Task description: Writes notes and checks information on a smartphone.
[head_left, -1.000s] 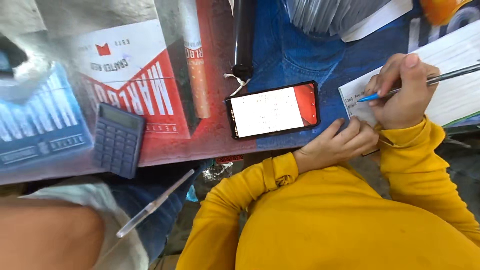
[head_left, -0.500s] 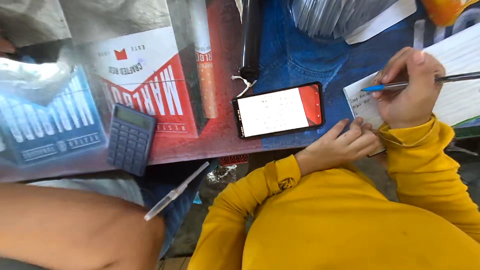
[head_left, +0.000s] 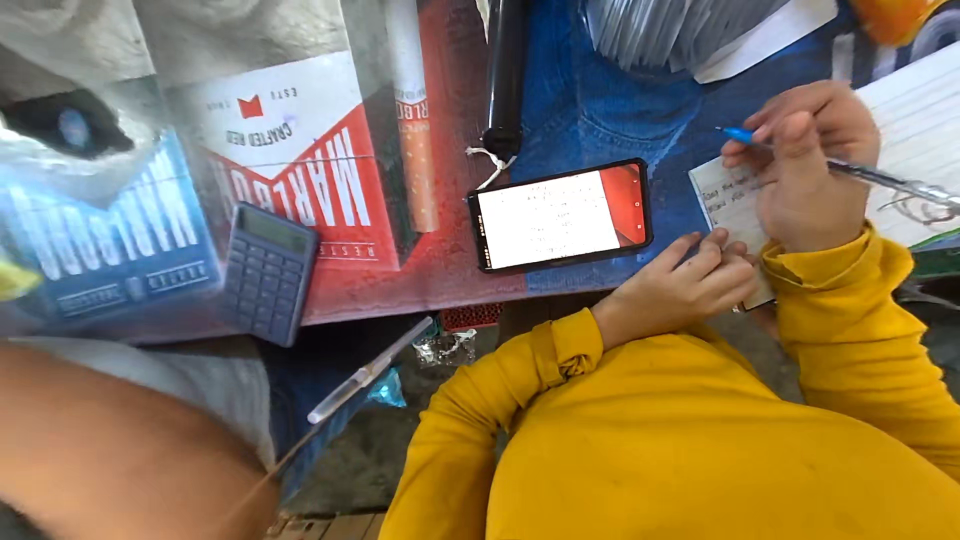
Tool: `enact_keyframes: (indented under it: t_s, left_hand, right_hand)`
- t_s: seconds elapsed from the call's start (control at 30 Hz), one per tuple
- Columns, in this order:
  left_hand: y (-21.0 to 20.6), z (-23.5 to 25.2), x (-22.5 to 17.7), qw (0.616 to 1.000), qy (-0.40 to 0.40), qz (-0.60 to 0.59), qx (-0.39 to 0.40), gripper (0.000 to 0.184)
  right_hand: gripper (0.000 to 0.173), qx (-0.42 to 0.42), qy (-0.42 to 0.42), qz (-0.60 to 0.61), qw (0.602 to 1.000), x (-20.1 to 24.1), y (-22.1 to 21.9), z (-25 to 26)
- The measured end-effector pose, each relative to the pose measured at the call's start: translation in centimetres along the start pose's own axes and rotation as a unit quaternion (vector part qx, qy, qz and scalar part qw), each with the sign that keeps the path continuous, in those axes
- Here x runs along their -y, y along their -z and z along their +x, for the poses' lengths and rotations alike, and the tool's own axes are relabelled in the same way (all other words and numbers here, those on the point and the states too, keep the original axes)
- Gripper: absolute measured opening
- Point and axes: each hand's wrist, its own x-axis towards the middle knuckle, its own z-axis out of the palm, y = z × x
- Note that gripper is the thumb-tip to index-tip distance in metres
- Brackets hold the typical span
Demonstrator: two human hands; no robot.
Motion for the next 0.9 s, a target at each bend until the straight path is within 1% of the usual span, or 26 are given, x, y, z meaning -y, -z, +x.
enact_keyframes:
  t_s: [0.07,0.17,0.27,0.37,0.5,0.6,0.77,0.9]
  left_hand:
    - [0.02,-0.04,0.03,1.000,0.001,-0.013,-0.002,0.019]
    - [-0.01,-0.08,0.04,1.000,0.002,-0.013,-0.003,0.022]
    - [0.09,-0.05,0.07,1.000,-0.004,-0.004,0.007,0.025]
    - [-0.04,-0.10,0.16,1.000,-0.016,0.008,0.003,0.024]
    - [-0.13,-0.13,0.25,0.998,-0.036,0.045,0.003,0.025]
    - [-0.33,-0.19,0.32,0.996,-0.054,0.069,0.007,0.024]
    - [-0.19,-0.30,0.34,0.990,-0.081,0.111,0.039,0.026]
    - [-0.14,-0.18,0.31,0.984,-0.089,0.145,0.043,0.028]
  right_hand:
    - [0.005,0.012,0.022,-0.004,1.000,-0.31,0.16,-0.04]
    - [0.010,0.027,0.041,-0.008,0.999,-0.53,0.35,0.00]
    - [0.011,0.034,0.041,-0.026,0.998,-0.43,0.38,-0.05]
    - [0.010,0.038,0.047,-0.036,0.998,-0.50,0.43,-0.08]
    - [0.010,0.039,0.049,-0.036,0.997,-0.43,0.32,-0.08]
    - [0.013,0.035,0.041,-0.037,0.998,-0.39,0.23,-0.16]
    - [0.013,0.033,0.033,-0.033,0.998,-0.54,0.11,-0.27]
    - [0.012,0.031,0.031,-0.038,0.998,-0.31,0.04,-0.34]
